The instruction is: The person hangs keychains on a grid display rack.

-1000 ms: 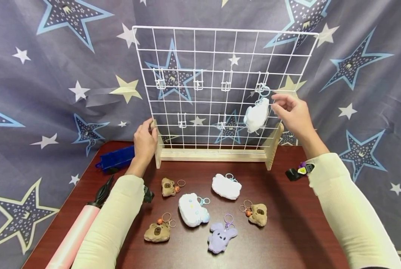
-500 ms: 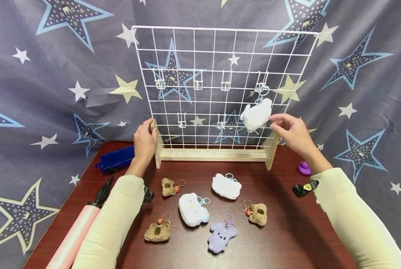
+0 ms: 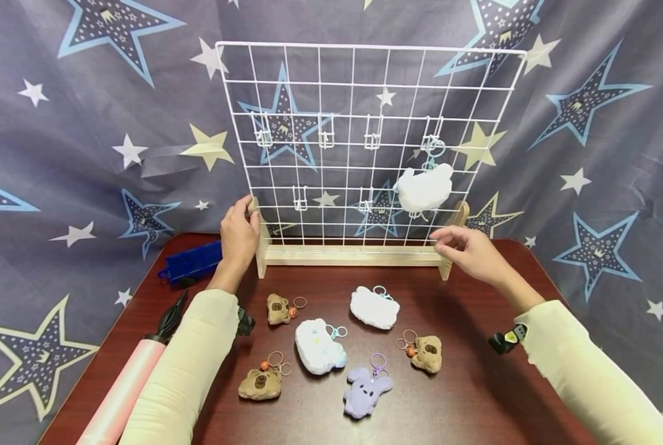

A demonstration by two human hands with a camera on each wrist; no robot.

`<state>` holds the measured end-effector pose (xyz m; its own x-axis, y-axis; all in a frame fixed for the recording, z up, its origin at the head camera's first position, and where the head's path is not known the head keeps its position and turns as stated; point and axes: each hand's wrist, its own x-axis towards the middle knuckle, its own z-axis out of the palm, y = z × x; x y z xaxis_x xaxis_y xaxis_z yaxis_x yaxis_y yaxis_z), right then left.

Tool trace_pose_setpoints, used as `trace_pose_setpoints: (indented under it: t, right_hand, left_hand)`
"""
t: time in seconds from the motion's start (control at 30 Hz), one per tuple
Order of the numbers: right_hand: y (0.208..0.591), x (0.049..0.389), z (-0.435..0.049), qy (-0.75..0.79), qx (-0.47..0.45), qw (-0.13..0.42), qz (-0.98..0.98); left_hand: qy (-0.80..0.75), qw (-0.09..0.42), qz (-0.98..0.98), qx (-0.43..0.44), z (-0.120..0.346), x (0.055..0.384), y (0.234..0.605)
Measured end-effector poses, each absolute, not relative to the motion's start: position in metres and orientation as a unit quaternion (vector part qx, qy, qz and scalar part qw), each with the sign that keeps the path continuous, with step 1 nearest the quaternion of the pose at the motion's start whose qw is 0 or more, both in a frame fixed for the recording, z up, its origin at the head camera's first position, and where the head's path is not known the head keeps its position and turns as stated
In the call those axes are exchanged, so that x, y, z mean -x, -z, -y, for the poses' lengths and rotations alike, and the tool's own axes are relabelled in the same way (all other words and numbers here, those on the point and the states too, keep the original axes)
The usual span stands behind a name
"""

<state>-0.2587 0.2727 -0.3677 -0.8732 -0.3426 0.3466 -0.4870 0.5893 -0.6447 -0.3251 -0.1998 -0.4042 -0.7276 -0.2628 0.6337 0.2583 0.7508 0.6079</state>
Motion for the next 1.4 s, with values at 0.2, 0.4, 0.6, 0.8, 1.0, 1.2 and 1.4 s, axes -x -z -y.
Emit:
trace_pose_setpoints:
  t: [0.2,0.4,0.6,0.8,1.0,1.2,1.4]
  right_hand:
    - [0.390,0.250,-0.269,-0.372,-0.250,0.028,0.894]
    - [0.413,0.243,-0.266,-0.341,-0.285,-0.011,0.896]
    - [0.439,0.242,-0.265,-0.338,-0.323,-0.083,0.880]
    - [0.459,0.239,-0.262,-0.332,-0.358,-0.120,0.864]
    - [0.472,0.235,-0.255,-0.326,-0.375,-0.170,0.851]
    - [0.477,0.237,-0.254,-0.308,-0.394,-0.183,0.847]
    - [0.478,0.238,-0.254,-0.291,-0.406,-0.191,0.845]
  left_hand:
    - [0.347,0.363,0.865,-0.007,0.199,0.325,0.403]
    - [0.349,0.364,0.864,-0.007,0.199,0.325,0.404]
    - [0.349,0.360,0.865,-0.011,0.200,0.325,0.404]
    - [0.350,0.360,0.865,-0.012,0.199,0.326,0.404]
    - [0.351,0.356,0.866,-0.017,0.198,0.326,0.403]
    - [0.351,0.357,0.865,-0.018,0.199,0.326,0.403]
    - [0.352,0.354,0.866,-0.018,0.200,0.326,0.404]
